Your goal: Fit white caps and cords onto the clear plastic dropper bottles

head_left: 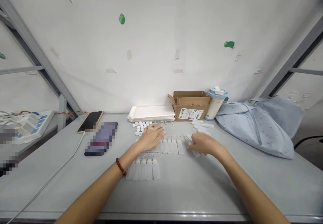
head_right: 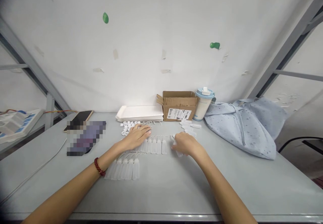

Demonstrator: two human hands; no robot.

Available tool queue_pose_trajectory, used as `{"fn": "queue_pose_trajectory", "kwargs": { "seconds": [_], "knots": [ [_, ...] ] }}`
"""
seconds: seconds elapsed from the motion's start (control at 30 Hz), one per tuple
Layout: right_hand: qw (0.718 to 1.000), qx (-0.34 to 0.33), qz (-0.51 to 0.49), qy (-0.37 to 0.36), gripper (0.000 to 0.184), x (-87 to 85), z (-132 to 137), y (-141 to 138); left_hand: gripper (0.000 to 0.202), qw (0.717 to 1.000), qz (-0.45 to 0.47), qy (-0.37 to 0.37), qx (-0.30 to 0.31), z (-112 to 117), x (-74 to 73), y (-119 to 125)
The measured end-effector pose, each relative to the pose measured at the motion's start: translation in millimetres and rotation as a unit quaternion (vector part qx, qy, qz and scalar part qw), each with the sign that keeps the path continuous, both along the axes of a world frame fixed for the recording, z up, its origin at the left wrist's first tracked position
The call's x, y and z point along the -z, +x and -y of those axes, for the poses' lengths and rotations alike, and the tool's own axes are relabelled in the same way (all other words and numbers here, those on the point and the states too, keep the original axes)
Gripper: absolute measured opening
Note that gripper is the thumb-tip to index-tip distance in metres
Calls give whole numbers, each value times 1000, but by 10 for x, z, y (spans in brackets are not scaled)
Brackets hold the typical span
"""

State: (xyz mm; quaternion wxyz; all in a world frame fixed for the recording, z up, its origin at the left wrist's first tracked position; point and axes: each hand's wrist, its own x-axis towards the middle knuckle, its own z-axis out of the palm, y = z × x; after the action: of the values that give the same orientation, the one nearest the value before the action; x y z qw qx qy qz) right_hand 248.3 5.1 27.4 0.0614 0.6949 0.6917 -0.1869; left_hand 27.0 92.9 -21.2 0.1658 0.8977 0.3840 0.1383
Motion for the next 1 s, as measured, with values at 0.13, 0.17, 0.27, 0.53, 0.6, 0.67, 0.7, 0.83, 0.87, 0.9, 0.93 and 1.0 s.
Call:
{"fn": "queue_pose_trajectory", "kwargs": {
  "seconds": [0.13,0.17,0.27,0.53,0.6,0.67,0.7,0.83,0.87,0.9,0.93,1.0],
  "knots": [
    [999,1,3,37,29,-29,12,-28,43,1000,7,0,-1,-1,-26,1],
    [999,2,5,52,28,-38,13,-36,43,1000,9,2,0,0,-25,0],
    [995,8,13,98,25,-56,10,-62,42,1000,17,8,2,-4,-6,-11],
    [979,31,-57,191,24,1,-27,-92,40,997,-25,54,55,-112,-79,50],
    [974,32,-62,215,24,20,-40,-97,40,994,-48,75,61,-150,-110,104],
    [970,29,-56,236,23,34,-51,-107,40,993,-48,94,59,-183,-131,152],
    [968,27,-53,243,22,40,-57,-111,39,993,-41,100,56,-196,-140,168],
    [967,20,-64,246,21,69,-86,-108,35,993,-6,113,42,-208,-197,158],
    [967,22,-71,244,21,81,-95,-99,34,993,12,114,31,-198,-215,138],
    [967,26,-77,241,20,94,-104,-89,33,993,35,113,15,-184,-231,111],
    [967,29,-82,237,20,109,-112,-78,33,992,61,112,-2,-166,-242,79],
    [969,33,-89,228,21,137,-122,-60,32,987,109,112,-36,-124,-238,6]
  ]
}}
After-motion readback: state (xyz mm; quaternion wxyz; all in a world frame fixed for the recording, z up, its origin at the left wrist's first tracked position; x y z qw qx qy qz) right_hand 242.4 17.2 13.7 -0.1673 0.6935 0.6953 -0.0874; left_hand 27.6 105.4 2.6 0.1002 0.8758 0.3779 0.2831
